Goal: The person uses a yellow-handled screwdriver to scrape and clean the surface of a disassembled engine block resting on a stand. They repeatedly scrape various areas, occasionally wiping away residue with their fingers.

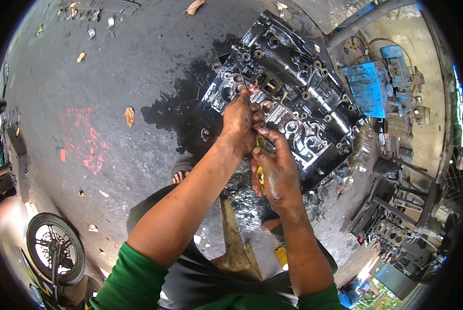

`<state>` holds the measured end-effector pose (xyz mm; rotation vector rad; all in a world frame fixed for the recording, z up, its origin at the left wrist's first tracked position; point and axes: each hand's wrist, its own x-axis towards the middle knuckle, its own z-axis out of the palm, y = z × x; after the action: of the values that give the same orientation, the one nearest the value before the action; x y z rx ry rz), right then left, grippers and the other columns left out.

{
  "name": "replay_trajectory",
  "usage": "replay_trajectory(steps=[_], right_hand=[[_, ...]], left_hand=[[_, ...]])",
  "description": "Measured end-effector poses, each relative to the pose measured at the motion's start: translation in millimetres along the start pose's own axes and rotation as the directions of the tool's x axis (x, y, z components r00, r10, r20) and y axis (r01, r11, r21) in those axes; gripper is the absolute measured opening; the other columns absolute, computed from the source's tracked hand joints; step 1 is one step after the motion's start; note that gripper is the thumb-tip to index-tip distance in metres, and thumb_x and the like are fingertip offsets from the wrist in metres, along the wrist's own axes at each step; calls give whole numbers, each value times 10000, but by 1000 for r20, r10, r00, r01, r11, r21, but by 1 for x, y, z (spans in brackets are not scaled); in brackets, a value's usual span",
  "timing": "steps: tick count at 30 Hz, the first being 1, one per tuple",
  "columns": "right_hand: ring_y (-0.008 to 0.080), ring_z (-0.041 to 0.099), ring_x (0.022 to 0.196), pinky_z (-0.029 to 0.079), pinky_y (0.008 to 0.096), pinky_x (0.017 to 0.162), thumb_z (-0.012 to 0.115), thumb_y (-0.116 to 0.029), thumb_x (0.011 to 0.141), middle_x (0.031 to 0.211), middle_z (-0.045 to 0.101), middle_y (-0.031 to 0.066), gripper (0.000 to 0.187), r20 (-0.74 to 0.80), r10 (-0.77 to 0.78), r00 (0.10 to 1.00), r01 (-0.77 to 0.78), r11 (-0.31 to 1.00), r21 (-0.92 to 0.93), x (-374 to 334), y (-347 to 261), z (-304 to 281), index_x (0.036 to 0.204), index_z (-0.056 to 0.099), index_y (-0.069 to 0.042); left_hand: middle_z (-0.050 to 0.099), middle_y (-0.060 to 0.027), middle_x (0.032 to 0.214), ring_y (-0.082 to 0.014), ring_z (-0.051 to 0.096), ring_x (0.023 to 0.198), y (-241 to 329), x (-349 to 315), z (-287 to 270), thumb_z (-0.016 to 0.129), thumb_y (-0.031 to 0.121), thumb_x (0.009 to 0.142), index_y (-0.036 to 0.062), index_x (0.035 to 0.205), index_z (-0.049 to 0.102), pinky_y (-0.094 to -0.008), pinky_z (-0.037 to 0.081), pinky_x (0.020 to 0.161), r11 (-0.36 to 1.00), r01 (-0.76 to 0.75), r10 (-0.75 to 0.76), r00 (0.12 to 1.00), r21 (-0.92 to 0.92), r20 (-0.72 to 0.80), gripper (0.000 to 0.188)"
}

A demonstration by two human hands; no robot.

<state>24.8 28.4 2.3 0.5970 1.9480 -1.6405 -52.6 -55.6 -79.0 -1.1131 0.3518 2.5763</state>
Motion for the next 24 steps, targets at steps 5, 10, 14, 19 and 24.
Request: replay_trajectory(steps=[5,10,14,19,24], right_hand=[[71,438,421,352,217,352,526,-88,961,679,527,23,365,21,-15,1000,16,1000,-20,1,-4,3,1320,465,-111],[58,438,421,345,210,345,524,-90,962,683,537,17,344,-75,-19,997,17,999,-33,1,-3,18,1304,492,-109],[63,435,401,333,216,325,521,-87,967,677,539,24,326,-97,-18,995,24,998,60,3,3,27,1292,499,-104],[64,434,394,326,222,321,532,-80,977,665,533,26,294,-111,-71,991,75,997,33,3,6,26,1269,508,-91],[66,433,388,319,214,314,534,-157,986,680,543,13,308,-207,-47,977,49,999,5,5,5,42,1290,510,-114]], left_hand=[[359,31,661,-77,334,519,4,-3,0,381,331,1060,118,1087,548,-247,264,444,1000,-19,19,1000,12,-5,271],[375,33,658,-71,325,510,12,-2,-3,414,323,1055,122,1083,550,-241,263,437,1000,-10,9,999,5,34,245],[453,7,603,-96,352,447,17,2,-6,445,313,1042,132,1098,570,-261,263,409,999,41,-41,999,17,12,226],[372,23,630,-79,313,477,10,10,-11,451,283,1046,111,1097,555,-233,229,401,1000,4,-4,999,-11,32,208],[432,3,619,-90,340,454,9,23,-15,471,281,1033,117,1076,583,-247,240,392,999,41,-39,995,-21,91,203]])
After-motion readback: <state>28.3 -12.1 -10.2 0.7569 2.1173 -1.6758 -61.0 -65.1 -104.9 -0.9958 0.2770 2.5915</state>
